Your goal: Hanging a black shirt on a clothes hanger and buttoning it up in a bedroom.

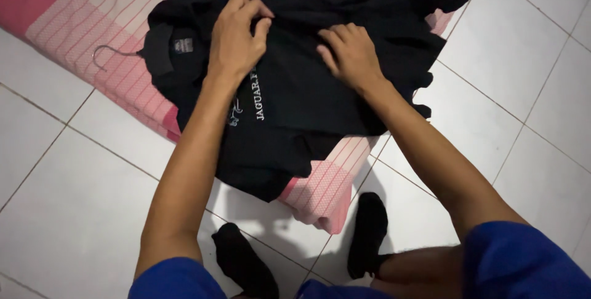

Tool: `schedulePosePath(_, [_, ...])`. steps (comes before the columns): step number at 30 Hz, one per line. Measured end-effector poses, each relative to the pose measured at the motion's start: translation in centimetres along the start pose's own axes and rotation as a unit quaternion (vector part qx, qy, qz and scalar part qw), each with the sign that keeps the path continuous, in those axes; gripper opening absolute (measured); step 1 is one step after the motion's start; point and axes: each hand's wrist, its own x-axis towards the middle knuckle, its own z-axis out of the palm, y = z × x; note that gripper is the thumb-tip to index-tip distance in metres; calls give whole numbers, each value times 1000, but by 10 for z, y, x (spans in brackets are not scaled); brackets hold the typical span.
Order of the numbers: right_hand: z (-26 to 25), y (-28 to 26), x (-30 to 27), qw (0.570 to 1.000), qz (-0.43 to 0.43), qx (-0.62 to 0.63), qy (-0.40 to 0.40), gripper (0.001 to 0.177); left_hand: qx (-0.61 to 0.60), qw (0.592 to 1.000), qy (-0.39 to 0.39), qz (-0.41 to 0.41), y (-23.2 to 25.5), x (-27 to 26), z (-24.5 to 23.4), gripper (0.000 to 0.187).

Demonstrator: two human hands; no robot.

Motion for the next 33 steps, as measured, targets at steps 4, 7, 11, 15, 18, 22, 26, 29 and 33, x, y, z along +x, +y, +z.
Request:
schedulePosePath(4, [-15, -1, 3, 999, 15, -37, 7, 59, 31, 999, -35, -26, 9, 3, -5, 19])
schedulePosePath(7, [-20, 9, 8, 997, 70, -7, -21, 85, 78, 997, -5, 23, 7, 5, 0, 22])
schedulePosePath(11, [-26, 19, 9, 984, 111, 131, -43, 81, 107, 994, -1, 25, 0, 6, 5, 17])
schedulePosePath(15, [-34, 12, 19, 944, 192, 261, -57, 73, 29, 1000, 6, -4, -3, 6, 11, 23])
schedulePosePath(18, [-35, 16, 20, 964, 182, 189, 29, 64, 78, 997, 14, 20, 8, 11, 9, 33])
schedulePosePath(22, [-50, 28, 31, 962, 197, 91, 164, 54, 20, 998, 29, 54, 13, 13, 6, 25])
schedulePosePath(26, [-67, 25, 36, 942, 185, 127, 251, 43, -8, 996, -54, -72, 14, 14, 6, 22])
schedulePosePath(29, [-56, 11, 25, 945, 184, 236, 131, 23, 24, 999, -26, 16, 2, 12, 21, 18])
schedulePosePath(33, [-38, -12, 22, 967, 73, 241, 41, 20, 79, 995, -39, 35, 22, 18, 23, 27])
